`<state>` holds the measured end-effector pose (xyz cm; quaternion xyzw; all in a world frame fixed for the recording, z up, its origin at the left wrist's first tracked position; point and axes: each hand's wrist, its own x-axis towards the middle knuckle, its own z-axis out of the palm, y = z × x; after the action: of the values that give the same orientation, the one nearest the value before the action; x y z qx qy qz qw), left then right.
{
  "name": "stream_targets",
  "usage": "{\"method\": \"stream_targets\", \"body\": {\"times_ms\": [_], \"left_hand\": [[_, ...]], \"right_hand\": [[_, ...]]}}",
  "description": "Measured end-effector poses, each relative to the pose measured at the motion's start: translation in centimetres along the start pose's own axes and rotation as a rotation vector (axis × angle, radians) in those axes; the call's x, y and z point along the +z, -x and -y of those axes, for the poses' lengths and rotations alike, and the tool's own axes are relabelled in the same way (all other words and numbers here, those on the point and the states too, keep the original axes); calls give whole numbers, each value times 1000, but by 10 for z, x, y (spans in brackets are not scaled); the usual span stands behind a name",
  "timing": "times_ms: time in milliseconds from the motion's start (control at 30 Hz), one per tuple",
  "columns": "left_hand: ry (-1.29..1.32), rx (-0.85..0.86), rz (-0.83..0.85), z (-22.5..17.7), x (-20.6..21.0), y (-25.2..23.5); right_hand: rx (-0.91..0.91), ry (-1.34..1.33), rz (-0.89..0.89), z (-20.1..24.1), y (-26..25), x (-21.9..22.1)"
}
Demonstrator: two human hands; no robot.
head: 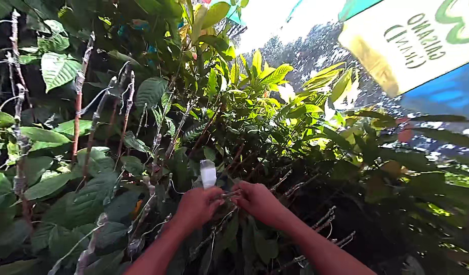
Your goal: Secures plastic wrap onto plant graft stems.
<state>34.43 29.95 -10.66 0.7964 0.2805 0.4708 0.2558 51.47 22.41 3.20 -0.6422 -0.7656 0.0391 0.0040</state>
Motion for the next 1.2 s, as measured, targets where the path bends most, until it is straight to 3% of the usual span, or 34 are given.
{"method": "stream_targets", "body": {"times_ms": [100,167,200,267,367,467,567,633,700,800,867,933,1000,1067,1133,1200], "left_hand": [[27,-32,-157,9,-5,-8],[61,-90,-147,9,-9,-12],[56,-101,-98,5,-6,-13],[8,-83,32,-11,2,-11],[-58,-22,69,-16,-2,-9],[-37,-5,32,-20,-11,-16],[-54,-6,128,-31,4,-16],[-41,-20,79,-26,-6,-23],[7,-18,53,-25,-4,-25],[11,1,117,-35,12,-21],[12,42,39,-31,4,-25],[2,78,-40,-28,1,-25],[-34,72,-97,-30,1,-26],[-40,63,-154,-30,0,-28],[-24,14,-143,-33,-2,-32],[-35,-25,-27,-43,5,-33]], "right_hand": [[-146,-54,-65,15,48,16],[-402,-134,-114,38,69,20],[-443,-252,-97,46,67,16],[-335,-332,-54,35,42,-20],[-46,45,-17,6,27,-46],[-164,62,-169,35,33,-25],[-80,67,21,10,27,-48],[-52,253,-95,18,35,-30],[-215,250,-275,32,37,-18],[-11,227,-67,15,23,-48],[29,315,-137,8,21,-38],[28,222,-234,3,27,-22],[67,26,-192,0,39,-20],[-11,-121,-175,5,61,-14],[-193,-253,-225,17,76,-8],[-255,-362,-248,24,72,-18]]}}
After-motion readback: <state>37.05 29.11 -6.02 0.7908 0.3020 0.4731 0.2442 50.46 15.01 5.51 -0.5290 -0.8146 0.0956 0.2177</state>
